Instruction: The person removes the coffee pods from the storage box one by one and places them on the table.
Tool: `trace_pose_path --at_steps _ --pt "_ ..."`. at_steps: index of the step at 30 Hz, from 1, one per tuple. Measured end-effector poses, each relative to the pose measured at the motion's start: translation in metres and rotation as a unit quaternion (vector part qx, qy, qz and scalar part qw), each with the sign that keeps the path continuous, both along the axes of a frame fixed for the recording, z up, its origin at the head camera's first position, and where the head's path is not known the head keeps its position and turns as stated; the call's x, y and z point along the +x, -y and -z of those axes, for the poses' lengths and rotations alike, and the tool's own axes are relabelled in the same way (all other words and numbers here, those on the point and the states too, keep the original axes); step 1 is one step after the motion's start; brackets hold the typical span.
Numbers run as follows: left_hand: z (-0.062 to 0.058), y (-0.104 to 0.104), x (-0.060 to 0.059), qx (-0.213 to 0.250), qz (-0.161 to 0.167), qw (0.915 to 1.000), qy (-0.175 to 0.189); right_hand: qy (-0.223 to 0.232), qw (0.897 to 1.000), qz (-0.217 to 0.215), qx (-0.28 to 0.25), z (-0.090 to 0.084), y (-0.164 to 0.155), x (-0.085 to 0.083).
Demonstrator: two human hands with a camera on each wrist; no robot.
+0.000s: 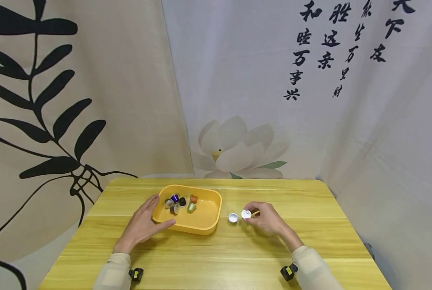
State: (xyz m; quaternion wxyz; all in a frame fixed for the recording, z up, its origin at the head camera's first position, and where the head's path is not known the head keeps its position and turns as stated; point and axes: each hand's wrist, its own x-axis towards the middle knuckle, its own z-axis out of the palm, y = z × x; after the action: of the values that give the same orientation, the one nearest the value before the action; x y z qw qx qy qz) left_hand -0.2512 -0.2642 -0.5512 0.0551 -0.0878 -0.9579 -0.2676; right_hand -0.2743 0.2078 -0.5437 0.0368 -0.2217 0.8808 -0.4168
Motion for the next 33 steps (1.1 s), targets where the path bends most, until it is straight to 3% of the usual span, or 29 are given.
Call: trace_pose_path --at_steps 11,33 --pt "0.0 -0.001 0.0 0.0 -0.001 1.0 0.001 0.016 0.999 -0.005 0.031 0.009 -0.002 -0.002" --pt "0.0 -0.001 0.0 0.003 -0.003 1.0 0.004 0.001 0.998 -0.006 0.064 0.013 0.002 -0.005"
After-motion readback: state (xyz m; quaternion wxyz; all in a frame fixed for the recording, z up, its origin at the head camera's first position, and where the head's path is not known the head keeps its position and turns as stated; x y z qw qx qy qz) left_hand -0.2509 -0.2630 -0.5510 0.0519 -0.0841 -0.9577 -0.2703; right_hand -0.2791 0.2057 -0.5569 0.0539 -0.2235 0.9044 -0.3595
